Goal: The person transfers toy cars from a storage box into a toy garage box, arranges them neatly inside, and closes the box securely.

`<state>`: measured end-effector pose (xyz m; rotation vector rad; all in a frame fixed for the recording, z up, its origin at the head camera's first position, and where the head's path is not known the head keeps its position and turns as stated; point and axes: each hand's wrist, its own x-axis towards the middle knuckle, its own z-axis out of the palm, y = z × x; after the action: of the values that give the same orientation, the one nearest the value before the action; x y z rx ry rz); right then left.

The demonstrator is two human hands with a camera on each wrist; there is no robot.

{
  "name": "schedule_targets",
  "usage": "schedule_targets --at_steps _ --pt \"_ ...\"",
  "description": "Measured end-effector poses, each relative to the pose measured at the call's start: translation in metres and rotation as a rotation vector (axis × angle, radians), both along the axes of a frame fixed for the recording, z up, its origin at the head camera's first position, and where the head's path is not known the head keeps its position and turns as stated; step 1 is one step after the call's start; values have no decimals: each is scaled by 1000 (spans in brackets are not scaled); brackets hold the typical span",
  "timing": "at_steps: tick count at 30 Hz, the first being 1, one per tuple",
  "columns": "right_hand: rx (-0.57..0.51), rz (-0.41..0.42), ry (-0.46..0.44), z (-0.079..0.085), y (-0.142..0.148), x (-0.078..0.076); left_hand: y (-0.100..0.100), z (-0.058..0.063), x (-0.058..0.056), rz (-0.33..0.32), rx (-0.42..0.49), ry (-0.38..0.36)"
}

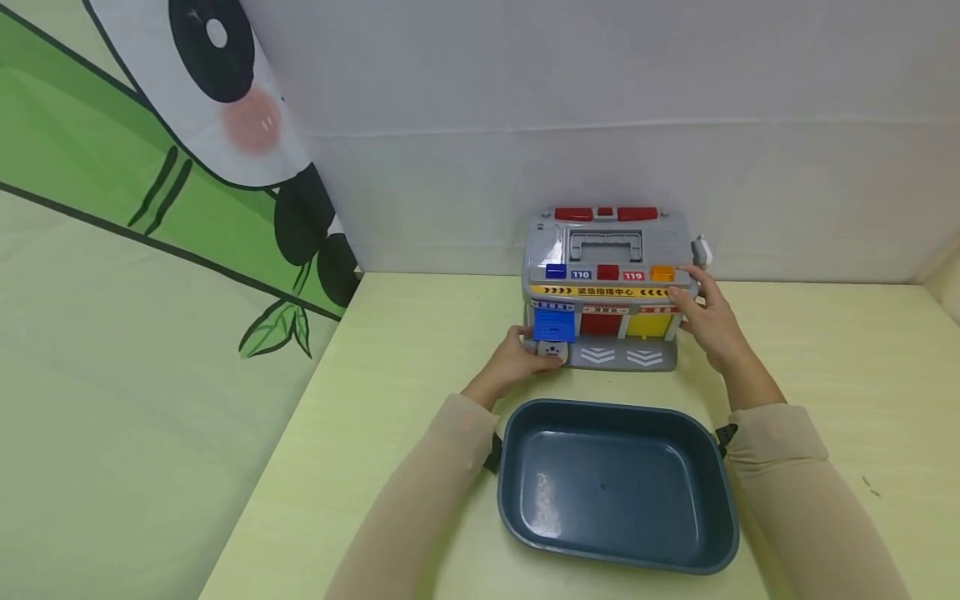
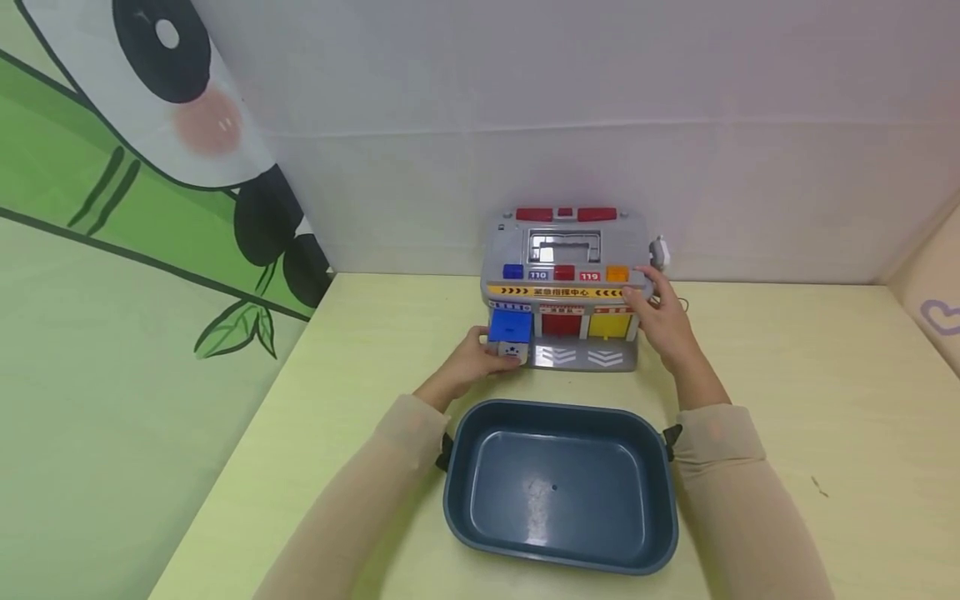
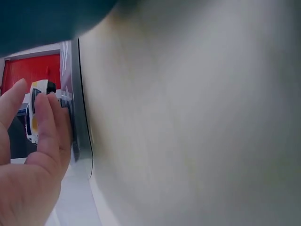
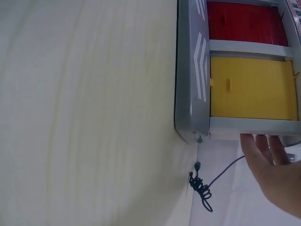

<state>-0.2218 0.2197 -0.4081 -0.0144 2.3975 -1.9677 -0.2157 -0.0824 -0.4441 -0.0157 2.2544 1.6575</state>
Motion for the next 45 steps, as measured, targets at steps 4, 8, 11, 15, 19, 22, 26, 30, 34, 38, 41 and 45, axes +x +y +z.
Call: schedule_targets --at_steps 4,8,11,15,19,22,26,30,34,38,41,45 --pt "-1 1 6 0 0 0 1 2 0 7 -43 19" --pt "-4 -4 14 0 0 1 1 3 -1 23 -94 44" --pt "-7 -3 15 1 0 2 1 3 -4 19 -136 59" --pt "-10 2 14 2 -1 2 2 1 -9 9 -166 45" --pt "-15 2 14 3 -1 3 3 1 -15 -4 -185 40" --pt "-18 3 13 2 0 2 4 2 -19 3 -210 41" --pt "-18 6 12 0 0 1 5 4 -22 40 -253 47" --pt "-18 7 5 -1 0 0 4 7 -23 54 -329 73" --pt "-19 9 -3 -2 -2 0 1 8 -22 58 -390 96" --pt "-17 9 5 0 -2 1 -1 6 -22 69 -393 137" --pt "-16 10 20 1 -2 2 -1 4 -22 76 -384 185" --pt "-18 15 31 2 -2 4 -2 2 -22 76 -375 207"
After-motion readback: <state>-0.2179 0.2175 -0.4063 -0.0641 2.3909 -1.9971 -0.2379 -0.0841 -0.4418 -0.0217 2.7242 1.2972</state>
